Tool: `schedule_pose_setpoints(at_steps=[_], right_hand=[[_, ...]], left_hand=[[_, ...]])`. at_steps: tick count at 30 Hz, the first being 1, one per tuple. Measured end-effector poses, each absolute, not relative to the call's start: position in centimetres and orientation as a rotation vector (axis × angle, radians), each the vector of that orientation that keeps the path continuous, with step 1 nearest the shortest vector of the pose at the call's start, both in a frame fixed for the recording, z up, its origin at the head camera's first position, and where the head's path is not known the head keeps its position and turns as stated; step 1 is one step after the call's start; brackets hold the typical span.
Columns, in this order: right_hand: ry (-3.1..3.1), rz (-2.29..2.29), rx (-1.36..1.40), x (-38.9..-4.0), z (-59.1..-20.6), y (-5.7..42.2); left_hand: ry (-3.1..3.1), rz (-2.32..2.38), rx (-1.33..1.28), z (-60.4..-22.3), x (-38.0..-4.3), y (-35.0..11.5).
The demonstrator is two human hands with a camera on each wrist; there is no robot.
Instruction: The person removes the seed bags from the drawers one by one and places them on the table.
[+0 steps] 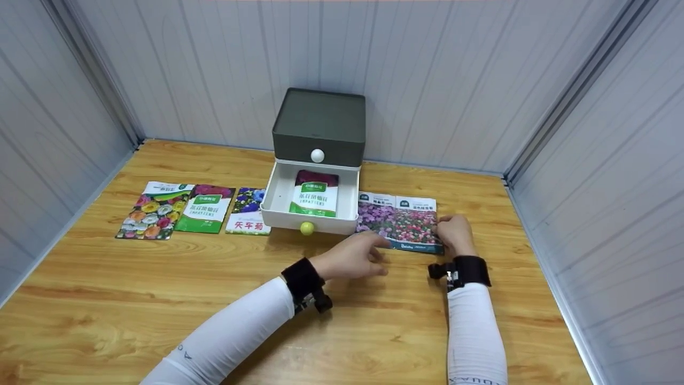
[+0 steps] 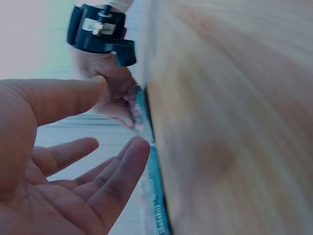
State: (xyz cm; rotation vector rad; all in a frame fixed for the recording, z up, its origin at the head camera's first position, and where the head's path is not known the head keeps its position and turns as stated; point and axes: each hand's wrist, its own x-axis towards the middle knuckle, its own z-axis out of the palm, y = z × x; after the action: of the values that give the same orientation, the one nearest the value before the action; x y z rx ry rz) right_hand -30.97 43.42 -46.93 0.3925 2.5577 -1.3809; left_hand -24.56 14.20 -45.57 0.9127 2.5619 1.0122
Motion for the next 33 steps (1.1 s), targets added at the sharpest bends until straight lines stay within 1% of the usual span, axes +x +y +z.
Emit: schedule_pose_setpoints(at_steps=[7, 12, 19, 26, 33], right_hand=[[2.561, -1.404, 0.398, -31.0, -46.6, 43.1], [2.602, -1.471, 0.347, -30.7, -45.9, 41.7], [2.776, -1.450, 0.160, -29.9, -44.0, 39.2], [2.800, -1.458, 0.071, -28.9, -41.9, 36.3], [2.807, -1.490, -0.047, -28.2, -40.4, 32.7]], left_hand=[[2.321, 1.307, 0.942, -42.9, -24.6, 12.2], [2.253, 1.493, 0.958, -40.6, -25.4, 9.5], [2.293, 1.711, 0.818, -38.5, -27.3, 4.6], [2.595, 1.599, 0.621, -38.1, -28.8, 1.0], [2.722, 1.510, 0.543, -38.8, -29.5, -0.9]])
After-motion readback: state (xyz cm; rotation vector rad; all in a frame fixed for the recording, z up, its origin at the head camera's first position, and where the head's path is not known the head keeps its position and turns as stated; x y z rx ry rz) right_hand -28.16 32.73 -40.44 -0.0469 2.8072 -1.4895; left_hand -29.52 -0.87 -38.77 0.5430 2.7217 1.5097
